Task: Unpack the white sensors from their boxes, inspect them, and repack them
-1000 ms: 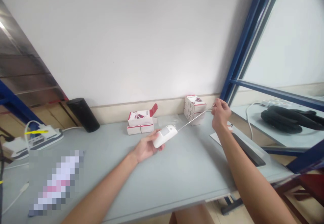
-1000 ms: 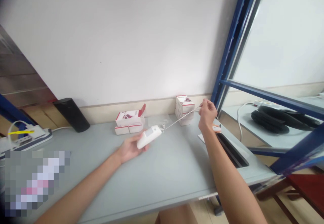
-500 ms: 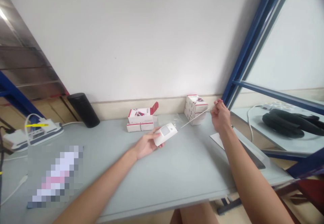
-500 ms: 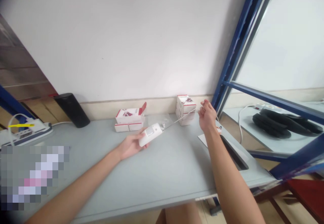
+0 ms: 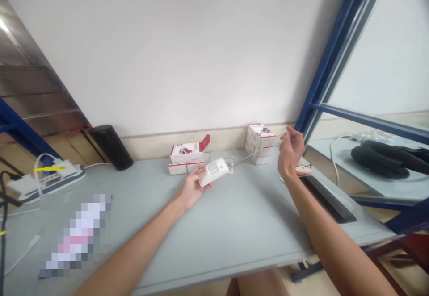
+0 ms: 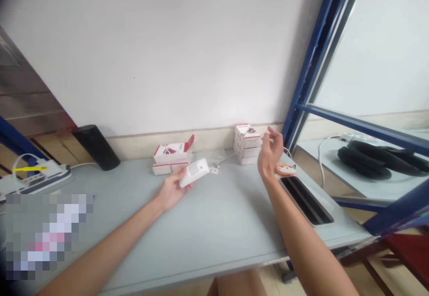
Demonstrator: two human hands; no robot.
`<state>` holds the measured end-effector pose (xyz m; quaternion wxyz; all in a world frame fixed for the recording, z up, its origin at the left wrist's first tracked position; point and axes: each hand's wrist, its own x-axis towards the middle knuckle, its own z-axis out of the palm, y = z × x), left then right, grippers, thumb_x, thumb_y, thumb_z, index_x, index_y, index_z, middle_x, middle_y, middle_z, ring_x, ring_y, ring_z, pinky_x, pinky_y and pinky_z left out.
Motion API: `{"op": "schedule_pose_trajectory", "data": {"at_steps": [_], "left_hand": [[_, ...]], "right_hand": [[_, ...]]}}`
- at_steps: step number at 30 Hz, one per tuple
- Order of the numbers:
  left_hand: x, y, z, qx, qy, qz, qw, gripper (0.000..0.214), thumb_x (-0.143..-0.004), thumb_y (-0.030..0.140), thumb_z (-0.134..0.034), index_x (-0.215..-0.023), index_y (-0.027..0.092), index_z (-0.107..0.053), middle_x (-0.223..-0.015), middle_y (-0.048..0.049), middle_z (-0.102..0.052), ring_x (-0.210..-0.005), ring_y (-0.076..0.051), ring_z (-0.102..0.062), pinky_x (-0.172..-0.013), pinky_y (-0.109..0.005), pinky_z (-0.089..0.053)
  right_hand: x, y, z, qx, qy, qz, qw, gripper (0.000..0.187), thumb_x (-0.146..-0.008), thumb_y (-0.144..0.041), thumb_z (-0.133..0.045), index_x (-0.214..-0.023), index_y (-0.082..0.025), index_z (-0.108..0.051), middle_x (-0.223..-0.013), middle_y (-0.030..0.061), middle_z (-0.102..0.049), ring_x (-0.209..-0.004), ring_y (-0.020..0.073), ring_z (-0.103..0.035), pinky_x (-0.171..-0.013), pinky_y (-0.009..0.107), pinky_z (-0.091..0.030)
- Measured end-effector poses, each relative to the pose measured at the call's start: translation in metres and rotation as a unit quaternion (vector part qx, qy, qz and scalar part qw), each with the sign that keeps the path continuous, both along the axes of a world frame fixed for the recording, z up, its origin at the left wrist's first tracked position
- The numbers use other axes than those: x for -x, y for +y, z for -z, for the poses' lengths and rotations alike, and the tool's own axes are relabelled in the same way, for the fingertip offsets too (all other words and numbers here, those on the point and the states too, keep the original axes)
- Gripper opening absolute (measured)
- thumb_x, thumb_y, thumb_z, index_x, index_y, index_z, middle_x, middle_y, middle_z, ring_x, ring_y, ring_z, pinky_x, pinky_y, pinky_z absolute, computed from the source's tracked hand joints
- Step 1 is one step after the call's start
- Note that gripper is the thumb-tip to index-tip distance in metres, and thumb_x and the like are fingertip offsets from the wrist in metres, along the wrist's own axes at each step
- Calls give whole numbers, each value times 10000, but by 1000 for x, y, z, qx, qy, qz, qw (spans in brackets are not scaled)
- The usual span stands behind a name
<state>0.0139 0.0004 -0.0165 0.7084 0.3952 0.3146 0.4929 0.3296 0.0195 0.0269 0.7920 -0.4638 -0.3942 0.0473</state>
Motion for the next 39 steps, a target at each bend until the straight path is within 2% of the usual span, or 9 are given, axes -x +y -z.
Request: {"op": "schedule_pose_trajectory", "data": {"at_steps": [3,7,11,16,22,29,39], "left_hand": [[0,2,2,18,-29,-3,999,188,-853,243,-751,-992,165,-650,-852,-51,-688,-647,-152,-628,-579,-259,-466],[0,0,0,28,-47,12,998,190,-854,239,-745,-1013,163,-674,-856,-50,-691,-654,-154,-624,-599,-268,-474],[1,-3,-4,26,-54,7,998,242,-821,183,-739,-1055,162,-680,-892,-68,-712,-679,-176,-640,-615,-285,-478],[2,-2,-4,29,-62,-8,998,286,-798,141,-728,-1081,158,-690,-944,-82,-726,-702,-184,-644,-611,-290,-477],[0,-1,-2,29,-55,-50,997,355,-826,155,-717,-1176,172,-658,-995,-83,-730,-687,-167,-646,-639,-293,-506],[-2,6,4,27,-54,-98,993,275,-805,156,-755,-1053,186,-642,-959,-54,-710,-686,-157,-652,-634,-282,-523],[2,8,0,23,-64,-97,993,296,-812,118,-705,-1104,164,-698,-990,-85,-729,-713,-169,-659,-615,-276,-538]], "right_hand": [[24,-8,2,-7,-31,-20,999,390,-956,-485,-590,-1224,-208,-648,-956,27,-600,-667,126,-525,-579,264,-412],[52,-16,9,-20,-56,-61,996,425,-960,-423,-594,-1350,-256,-568,-961,4,-563,-639,110,-503,-552,248,-386],[68,-19,21,11,-110,-109,988,392,-975,-363,-565,-1350,-258,-531,-921,-12,-558,-600,103,-466,-545,252,-375],[80,-23,31,20,-134,-130,982,450,-963,-288,-533,-1408,-267,-470,-906,-17,-560,-558,103,-433,-539,266,-379],[99,-30,42,119,-189,-243,944,495,-944,-287,-540,-1434,-257,-476,-939,-15,-605,-544,99,-424,-569,273,-417],[102,-25,56,197,-240,-358,881,500,-895,-276,-588,-1393,-232,-568,-913,-6,-639,-527,95,-418,-560,276,-400],[100,-30,53,183,-250,-372,875,579,-925,-295,-560,-1500,-233,-529,-907,-1,-635,-537,98,-380,-569,272,-413]]}}
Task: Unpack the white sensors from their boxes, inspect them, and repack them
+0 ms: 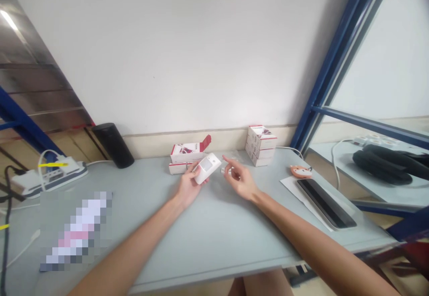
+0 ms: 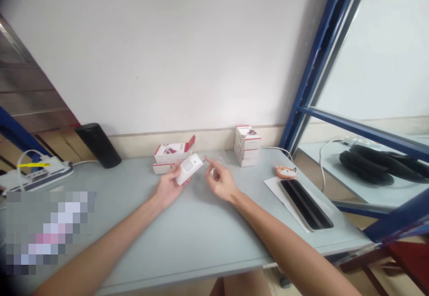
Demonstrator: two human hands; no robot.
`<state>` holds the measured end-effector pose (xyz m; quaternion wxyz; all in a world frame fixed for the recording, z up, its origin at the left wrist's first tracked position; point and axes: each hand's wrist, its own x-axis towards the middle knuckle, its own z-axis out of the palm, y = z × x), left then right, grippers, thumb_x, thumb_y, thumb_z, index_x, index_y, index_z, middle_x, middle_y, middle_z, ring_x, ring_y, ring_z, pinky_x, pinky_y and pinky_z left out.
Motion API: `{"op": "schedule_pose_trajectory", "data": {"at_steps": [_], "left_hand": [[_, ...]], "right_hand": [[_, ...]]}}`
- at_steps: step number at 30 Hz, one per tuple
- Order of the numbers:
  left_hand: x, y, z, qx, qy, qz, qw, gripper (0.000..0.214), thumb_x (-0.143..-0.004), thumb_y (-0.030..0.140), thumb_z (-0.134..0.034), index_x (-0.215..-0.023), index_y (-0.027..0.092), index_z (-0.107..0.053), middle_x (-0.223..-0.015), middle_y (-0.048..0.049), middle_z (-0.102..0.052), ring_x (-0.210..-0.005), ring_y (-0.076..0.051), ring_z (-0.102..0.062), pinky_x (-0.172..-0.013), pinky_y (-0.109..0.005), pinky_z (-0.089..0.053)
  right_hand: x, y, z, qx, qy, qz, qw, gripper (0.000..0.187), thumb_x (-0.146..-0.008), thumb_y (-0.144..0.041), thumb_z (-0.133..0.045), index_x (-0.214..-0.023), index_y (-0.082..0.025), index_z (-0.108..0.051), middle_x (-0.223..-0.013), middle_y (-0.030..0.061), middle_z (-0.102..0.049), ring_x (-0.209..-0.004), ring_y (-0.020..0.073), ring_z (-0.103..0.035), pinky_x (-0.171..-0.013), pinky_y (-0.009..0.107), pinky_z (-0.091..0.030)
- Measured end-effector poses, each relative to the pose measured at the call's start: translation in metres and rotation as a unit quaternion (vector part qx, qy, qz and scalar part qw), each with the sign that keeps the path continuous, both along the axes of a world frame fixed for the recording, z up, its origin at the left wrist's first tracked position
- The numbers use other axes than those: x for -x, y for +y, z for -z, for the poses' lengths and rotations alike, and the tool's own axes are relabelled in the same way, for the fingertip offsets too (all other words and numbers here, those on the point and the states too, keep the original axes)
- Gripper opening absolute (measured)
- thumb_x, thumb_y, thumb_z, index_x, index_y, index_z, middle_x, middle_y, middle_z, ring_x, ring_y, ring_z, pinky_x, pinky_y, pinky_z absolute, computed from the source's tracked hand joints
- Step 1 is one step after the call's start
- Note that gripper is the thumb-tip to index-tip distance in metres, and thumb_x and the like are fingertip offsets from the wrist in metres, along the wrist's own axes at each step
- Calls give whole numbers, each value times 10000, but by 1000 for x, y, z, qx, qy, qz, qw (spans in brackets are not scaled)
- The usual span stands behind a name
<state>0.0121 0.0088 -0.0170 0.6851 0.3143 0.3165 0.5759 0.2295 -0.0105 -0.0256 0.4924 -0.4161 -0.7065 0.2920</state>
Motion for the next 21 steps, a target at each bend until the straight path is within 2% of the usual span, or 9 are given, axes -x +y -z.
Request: {"op": "schedule_pose_trajectory", "data": {"at_steps": [4,7,9,11,14,16,18,21], "left_hand": [[-2,-1,-4,19,-11,-4,1000,282,-817,119,-700,-1096,158,-685,-948,-76,-726,-668,-159,-652,-587,-266,-529],[-3,-2,-8,8,-22,-8,1000,317,-823,135,-724,-1133,177,-672,-998,-74,-734,-703,-156,-670,-632,-269,-552],[-3,-3,-11,-3,-15,-1,1000,395,-816,142,-750,-1199,188,-665,-1053,-83,-739,-752,-163,-690,-685,-281,-574],[0,-3,-14,-9,1,8,1000,472,-804,150,-773,-1258,196,-653,-1112,-96,-739,-812,-180,-711,-723,-294,-591],[4,-2,-17,-10,12,7,1000,533,-783,159,-781,-1292,207,-628,-1161,-98,-733,-842,-200,-731,-740,-320,-610],[6,-1,-18,-9,8,-3,1000,521,-772,161,-771,-1269,202,-620,-1146,-92,-732,-825,-205,-736,-737,-340,-620],[7,-1,-19,-7,10,-10,1000,496,-759,160,-757,-1234,190,-615,-1097,-84,-734,-784,-207,-734,-709,-348,-622],[7,-2,-20,-9,33,-3,999,490,-747,167,-741,-1216,183,-600,-1028,-72,-732,-710,-210,-725,-648,-341,-604]], "right_hand": [[-6,1,-11,-66,-118,36,990,538,-960,-283,-539,-1498,-270,-543,-990,17,-688,-621,131,-487,-676,304,-477],[-15,15,-14,-107,-200,139,964,517,-988,-294,-523,-1506,-278,-539,-1128,57,-703,-809,193,-614,-786,350,-513],[-19,30,-12,-102,-237,207,944,482,-997,-306,-533,-1473,-247,-574,-1221,97,-686,-1003,248,-641,-856,377,-518],[-21,47,-6,-74,-294,235,924,400,-975,-315,-598,-1358,-226,-669,-1265,125,-675,-1145,294,-610,-900,395,-509],[-20,68,0,-42,-340,236,909,208,-923,-270,-684,-1106,-232,-774,-1172,117,-706,-1128,301,-611,-870,382,-497],[-18,73,-1,-45,-341,238,908,136,-939,-222,-648,-961,-234,-782,-1076,103,-715,-1068,273,-622,-831,358,-486],[-18,73,-5,-53,-337,252,906,202,-988,-220,-569,-935,-234,-764,-1055,104,-703,-1058,259,-616,-815,349,-479],[-24,67,-14,-86,-316,281,902,251,-1040,-275,-482,-1010,-226,-726,-1114,115,-681,-1107,269,-597,-853,365,-479]]}}
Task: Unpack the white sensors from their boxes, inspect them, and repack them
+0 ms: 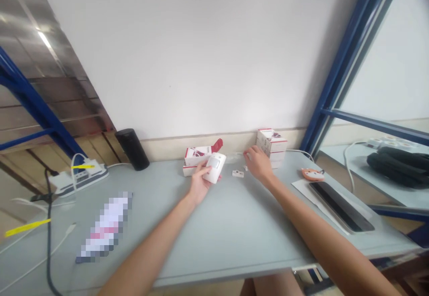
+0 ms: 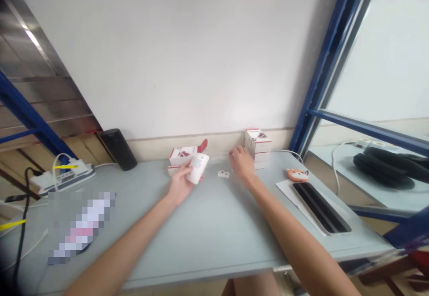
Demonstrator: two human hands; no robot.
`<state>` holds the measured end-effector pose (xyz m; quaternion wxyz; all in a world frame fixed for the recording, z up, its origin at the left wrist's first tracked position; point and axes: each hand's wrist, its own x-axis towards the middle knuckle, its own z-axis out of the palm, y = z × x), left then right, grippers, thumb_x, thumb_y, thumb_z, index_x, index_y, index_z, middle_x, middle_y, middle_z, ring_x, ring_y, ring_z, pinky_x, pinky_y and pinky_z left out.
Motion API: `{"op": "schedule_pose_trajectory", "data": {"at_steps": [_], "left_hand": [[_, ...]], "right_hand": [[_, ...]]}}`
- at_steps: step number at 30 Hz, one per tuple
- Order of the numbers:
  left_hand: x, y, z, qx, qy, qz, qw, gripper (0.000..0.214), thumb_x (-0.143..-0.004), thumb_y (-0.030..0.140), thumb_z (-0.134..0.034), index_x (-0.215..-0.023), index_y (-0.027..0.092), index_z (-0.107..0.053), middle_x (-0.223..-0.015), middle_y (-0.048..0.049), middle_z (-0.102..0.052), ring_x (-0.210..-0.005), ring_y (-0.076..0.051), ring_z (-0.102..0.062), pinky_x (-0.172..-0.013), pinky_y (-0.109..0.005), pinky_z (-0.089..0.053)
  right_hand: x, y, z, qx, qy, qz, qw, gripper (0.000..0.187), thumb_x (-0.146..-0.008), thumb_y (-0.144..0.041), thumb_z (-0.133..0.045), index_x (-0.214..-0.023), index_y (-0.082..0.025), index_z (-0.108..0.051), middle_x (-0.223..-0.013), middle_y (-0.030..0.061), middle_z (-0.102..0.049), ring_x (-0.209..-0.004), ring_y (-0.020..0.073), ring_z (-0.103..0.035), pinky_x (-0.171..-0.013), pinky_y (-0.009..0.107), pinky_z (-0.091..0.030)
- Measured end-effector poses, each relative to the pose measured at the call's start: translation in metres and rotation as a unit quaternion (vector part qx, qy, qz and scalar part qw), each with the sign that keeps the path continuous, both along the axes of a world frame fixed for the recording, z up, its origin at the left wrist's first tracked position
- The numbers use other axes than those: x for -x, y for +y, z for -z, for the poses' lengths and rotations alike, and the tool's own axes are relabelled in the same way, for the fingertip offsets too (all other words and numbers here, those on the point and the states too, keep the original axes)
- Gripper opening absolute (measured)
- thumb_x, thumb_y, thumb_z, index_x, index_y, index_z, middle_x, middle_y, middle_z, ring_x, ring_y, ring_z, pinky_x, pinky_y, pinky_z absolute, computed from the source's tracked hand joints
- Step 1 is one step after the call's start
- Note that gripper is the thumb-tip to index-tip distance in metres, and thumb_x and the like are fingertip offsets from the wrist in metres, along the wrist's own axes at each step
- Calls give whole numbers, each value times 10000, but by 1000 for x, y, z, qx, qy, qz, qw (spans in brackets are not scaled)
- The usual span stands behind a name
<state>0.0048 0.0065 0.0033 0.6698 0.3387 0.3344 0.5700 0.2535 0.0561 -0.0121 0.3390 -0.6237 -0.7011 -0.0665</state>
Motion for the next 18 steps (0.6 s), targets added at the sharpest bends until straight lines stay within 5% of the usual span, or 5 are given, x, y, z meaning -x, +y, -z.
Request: {"op": "schedule_pose_trajectory", "data": {"at_steps": [7,18], "left_hand": [[-5,-5,3,0,23,16,1000,488,-749,184,-734,-1210,173,-571,-979,-79,-729,-645,-220,-719,-614,-335,-569],[-8,-6,6,13,11,35,999,500,-765,165,-729,-1247,173,-597,-986,-78,-723,-680,-206,-720,-640,-324,-584]], "right_hand": [[-23,-11,-8,-114,96,-12,989,211,-1032,-271,-456,-1086,-236,-658,-1223,114,-667,-1117,270,-607,-843,376,-494],[-10,-18,-12,-204,55,-64,975,233,-1064,-287,-454,-1067,-256,-684,-1202,102,-672,-1101,249,-631,-844,367,-529]]}}
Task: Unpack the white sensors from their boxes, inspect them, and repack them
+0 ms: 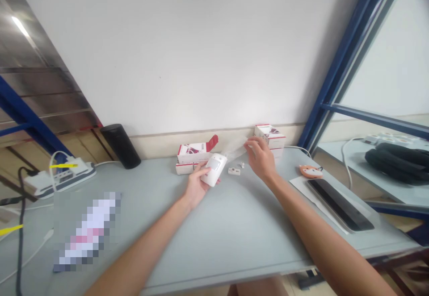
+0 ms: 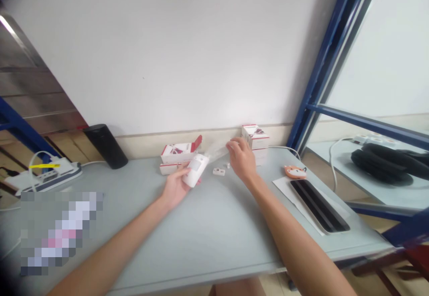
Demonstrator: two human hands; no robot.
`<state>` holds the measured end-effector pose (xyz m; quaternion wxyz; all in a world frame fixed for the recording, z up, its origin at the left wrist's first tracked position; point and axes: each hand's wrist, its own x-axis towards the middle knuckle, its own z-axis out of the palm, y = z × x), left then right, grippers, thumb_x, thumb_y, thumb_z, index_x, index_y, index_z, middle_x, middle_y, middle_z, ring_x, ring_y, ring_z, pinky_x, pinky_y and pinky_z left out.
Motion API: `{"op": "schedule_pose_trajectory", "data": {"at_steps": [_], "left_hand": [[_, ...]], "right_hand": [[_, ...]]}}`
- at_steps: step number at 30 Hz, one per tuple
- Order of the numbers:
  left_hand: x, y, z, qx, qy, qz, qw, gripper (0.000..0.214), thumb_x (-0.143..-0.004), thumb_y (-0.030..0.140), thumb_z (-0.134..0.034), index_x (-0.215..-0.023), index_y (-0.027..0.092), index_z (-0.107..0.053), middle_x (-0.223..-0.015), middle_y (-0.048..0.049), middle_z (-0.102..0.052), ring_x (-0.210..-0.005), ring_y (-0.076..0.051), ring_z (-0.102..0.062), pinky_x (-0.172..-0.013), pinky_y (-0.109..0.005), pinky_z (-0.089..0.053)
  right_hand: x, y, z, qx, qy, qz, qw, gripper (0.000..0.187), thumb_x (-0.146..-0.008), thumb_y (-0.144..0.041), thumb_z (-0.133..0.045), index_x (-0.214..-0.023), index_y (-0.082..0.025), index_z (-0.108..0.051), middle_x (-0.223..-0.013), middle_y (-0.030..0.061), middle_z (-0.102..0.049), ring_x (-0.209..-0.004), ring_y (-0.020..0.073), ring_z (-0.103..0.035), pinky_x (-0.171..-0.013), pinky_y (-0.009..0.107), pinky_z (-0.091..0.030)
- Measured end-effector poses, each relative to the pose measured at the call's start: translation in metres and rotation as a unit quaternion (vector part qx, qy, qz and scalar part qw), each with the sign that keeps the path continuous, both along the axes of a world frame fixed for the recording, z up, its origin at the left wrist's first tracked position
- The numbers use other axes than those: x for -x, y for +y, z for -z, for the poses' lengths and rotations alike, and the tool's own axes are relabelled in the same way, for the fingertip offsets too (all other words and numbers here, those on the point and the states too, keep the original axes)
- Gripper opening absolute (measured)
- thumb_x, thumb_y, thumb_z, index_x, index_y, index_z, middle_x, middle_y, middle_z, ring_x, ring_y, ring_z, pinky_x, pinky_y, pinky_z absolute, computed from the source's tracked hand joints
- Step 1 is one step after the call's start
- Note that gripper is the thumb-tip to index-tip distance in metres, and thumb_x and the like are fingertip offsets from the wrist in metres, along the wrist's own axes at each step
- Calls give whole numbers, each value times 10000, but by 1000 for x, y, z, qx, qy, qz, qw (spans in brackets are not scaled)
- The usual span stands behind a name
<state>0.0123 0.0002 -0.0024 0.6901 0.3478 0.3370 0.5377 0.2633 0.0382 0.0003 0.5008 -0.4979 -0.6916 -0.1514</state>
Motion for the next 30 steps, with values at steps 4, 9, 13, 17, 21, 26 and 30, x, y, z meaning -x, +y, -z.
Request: {"op": "schedule_pose_trajectory", "data": {"at_steps": [4,9,13,17,21,26,30], "left_hand": [[-1,-1,-2,-7,-10,-19,1000,516,-766,165,-734,-1267,175,-611,-1042,-85,-727,-709,-203,-723,-648,-323,-593],[0,-3,-8,-20,15,-16,1000,516,-762,180,-737,-1265,152,-628,-1005,-93,-733,-692,-219,-727,-642,-330,-589],[2,-5,-13,-19,21,16,999,542,-767,176,-730,-1300,146,-636,-1019,-109,-740,-678,-222,-727,-638,-328,-576],[8,-2,-14,-14,12,38,999,594,-775,188,-716,-1361,156,-621,-1011,-106,-746,-697,-234,-724,-666,-340,-571],[14,2,-14,-6,8,89,996,637,-770,180,-709,-1398,173,-607,-1089,-127,-747,-746,-254,-726,-711,-369,-568],[15,0,-17,-34,13,85,996,715,-755,147,-735,-1429,288,-542,-1218,-104,-715,-815,-264,-738,-759,-411,-580],[12,-5,-19,-68,48,75,994,619,-766,194,-784,-1323,308,-540,-1126,-71,-723,-780,-264,-746,-751,-413,-582]], "right_hand": [[8,-3,1,-19,-10,37,999,222,-1064,-297,-473,-1059,-259,-691,-1150,96,-673,-1090,254,-626,-851,370,-526],[13,-6,2,2,-11,53,999,213,-1053,-292,-488,-1066,-250,-696,-1135,100,-669,-1087,259,-622,-777,344,-513],[16,-9,-1,14,-15,28,999,197,-1044,-276,-499,-1042,-253,-694,-1111,95,-667,-1050,247,-624,-757,335,-505],[16,-12,-5,-6,-1,-6,1000,183,-1044,-275,-512,-1036,-263,-695,-1107,93,-655,-1048,239,-630,-784,341,-512],[16,-14,-8,-15,22,-55,998,171,-1042,-277,-528,-1034,-272,-698,-1121,90,-637,-1024,227,-639,-817,347,-524],[16,-14,-10,-16,58,-100,993,176,-1041,-283,-518,-1009,-270,-690,-1114,87,-613,-1023,221,-650,-888,369,-546],[24,-14,-10,-3,165,-103,981,172,-1015,-391,-578,-1037,-260,-687,-1124,98,-593,-1057,237,-637,-954,409,-554]]}}
